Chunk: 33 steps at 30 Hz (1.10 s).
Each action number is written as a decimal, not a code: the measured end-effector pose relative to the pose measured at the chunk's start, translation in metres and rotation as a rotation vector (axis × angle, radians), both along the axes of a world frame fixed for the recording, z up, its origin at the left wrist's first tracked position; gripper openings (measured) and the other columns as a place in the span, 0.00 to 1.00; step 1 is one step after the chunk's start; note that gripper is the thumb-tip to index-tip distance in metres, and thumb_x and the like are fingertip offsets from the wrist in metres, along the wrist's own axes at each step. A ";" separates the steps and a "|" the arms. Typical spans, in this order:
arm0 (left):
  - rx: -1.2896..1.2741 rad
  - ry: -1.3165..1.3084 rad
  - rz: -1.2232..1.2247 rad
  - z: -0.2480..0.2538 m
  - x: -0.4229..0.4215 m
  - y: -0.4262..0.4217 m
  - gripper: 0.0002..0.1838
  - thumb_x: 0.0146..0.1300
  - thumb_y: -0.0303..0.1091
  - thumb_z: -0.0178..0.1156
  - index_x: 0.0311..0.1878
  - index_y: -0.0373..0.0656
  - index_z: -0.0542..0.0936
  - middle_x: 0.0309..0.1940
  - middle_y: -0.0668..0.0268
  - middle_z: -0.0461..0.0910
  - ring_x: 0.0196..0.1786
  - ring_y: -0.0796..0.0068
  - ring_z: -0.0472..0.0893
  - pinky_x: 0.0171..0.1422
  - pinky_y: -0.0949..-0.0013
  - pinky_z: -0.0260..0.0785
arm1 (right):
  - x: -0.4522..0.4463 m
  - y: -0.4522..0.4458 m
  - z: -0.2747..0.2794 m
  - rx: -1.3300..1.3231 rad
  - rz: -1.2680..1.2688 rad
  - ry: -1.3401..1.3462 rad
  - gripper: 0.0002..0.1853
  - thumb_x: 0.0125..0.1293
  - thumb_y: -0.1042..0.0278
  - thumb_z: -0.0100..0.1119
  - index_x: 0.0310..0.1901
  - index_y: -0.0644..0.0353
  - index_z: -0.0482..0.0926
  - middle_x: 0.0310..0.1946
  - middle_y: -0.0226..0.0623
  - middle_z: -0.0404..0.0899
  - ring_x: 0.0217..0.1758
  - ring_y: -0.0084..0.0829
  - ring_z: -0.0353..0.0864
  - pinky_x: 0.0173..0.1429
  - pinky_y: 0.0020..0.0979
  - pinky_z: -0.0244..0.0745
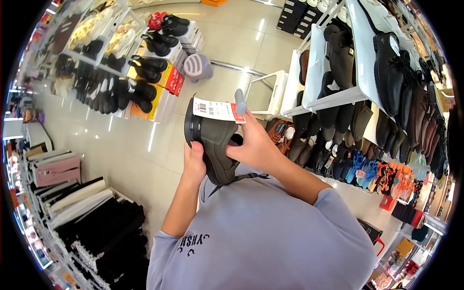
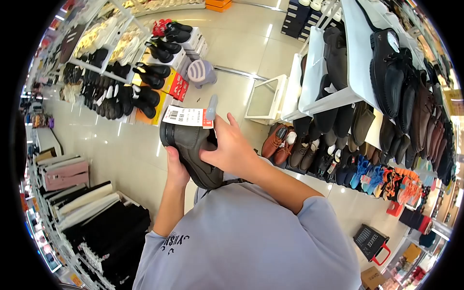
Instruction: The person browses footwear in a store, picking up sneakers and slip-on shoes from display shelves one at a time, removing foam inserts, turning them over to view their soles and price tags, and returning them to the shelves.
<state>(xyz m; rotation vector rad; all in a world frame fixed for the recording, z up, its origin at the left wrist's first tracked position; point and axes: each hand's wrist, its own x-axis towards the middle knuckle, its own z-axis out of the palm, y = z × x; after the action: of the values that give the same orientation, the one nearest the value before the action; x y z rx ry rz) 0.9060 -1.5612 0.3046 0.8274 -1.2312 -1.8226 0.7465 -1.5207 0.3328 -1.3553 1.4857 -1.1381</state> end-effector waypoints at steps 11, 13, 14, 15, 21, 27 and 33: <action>0.036 0.216 -0.130 0.020 -0.077 -0.120 0.44 0.57 0.53 0.60 0.68 0.31 0.57 0.55 0.52 0.71 0.57 0.65 0.74 0.60 0.65 0.69 | -0.038 -0.066 0.010 0.044 -0.228 -0.026 0.31 0.45 0.68 0.68 0.51 0.70 0.68 0.42 0.47 0.72 0.44 0.42 0.75 0.49 0.34 0.72; 0.042 0.276 -0.237 0.008 -0.088 -0.145 0.41 0.60 0.49 0.58 0.68 0.31 0.58 0.54 0.54 0.72 0.55 0.67 0.74 0.59 0.67 0.68 | -0.040 -0.075 0.001 0.039 -0.367 -0.117 0.32 0.45 0.67 0.69 0.51 0.70 0.68 0.44 0.47 0.73 0.46 0.40 0.75 0.51 0.34 0.71; 0.061 0.280 -0.257 0.009 -0.096 -0.154 0.39 0.60 0.47 0.57 0.68 0.31 0.58 0.52 0.55 0.73 0.54 0.68 0.74 0.59 0.69 0.66 | -0.042 -0.081 0.001 0.047 -0.412 -0.090 0.32 0.44 0.67 0.69 0.51 0.72 0.68 0.44 0.48 0.74 0.47 0.39 0.77 0.52 0.33 0.72; 0.063 0.280 -0.296 0.010 -0.103 -0.166 0.39 0.60 0.47 0.57 0.68 0.31 0.58 0.52 0.55 0.73 0.54 0.68 0.74 0.59 0.69 0.66 | -0.043 -0.088 0.003 0.042 -0.451 -0.091 0.32 0.44 0.67 0.69 0.51 0.72 0.68 0.44 0.48 0.74 0.47 0.39 0.77 0.52 0.33 0.72; 0.142 0.243 -0.595 0.009 -0.139 -0.229 0.39 0.59 0.51 0.55 0.67 0.31 0.61 0.50 0.56 0.74 0.53 0.68 0.75 0.59 0.68 0.67 | -0.044 -0.119 0.020 0.155 -0.721 -0.107 0.28 0.44 0.70 0.66 0.49 0.70 0.68 0.46 0.48 0.77 0.55 0.38 0.76 0.68 0.34 0.62; 0.234 0.186 -1.063 -0.007 -0.180 -0.230 0.42 0.60 0.54 0.52 0.70 0.35 0.54 0.54 0.53 0.72 0.57 0.64 0.75 0.62 0.64 0.68 | -0.022 -0.097 0.001 0.123 -1.111 -0.061 0.29 0.41 0.61 0.71 0.40 0.67 0.66 0.31 0.51 0.76 0.34 0.42 0.77 0.40 0.35 0.72; 0.367 0.083 -1.593 -0.009 -0.194 -0.164 0.42 0.62 0.56 0.50 0.70 0.36 0.53 0.55 0.54 0.72 0.56 0.64 0.75 0.61 0.64 0.68 | 0.057 -0.055 -0.027 -0.230 -1.576 -0.347 0.26 0.44 0.72 0.73 0.41 0.61 0.64 0.39 0.35 0.72 0.43 0.24 0.74 0.49 0.29 0.71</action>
<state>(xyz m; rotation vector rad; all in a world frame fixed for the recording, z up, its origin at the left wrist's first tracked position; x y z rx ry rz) 0.7118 -1.7251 0.2955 -0.3279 -1.6604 -3.3014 0.8039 -1.5753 0.3058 0.2343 2.1172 -2.3204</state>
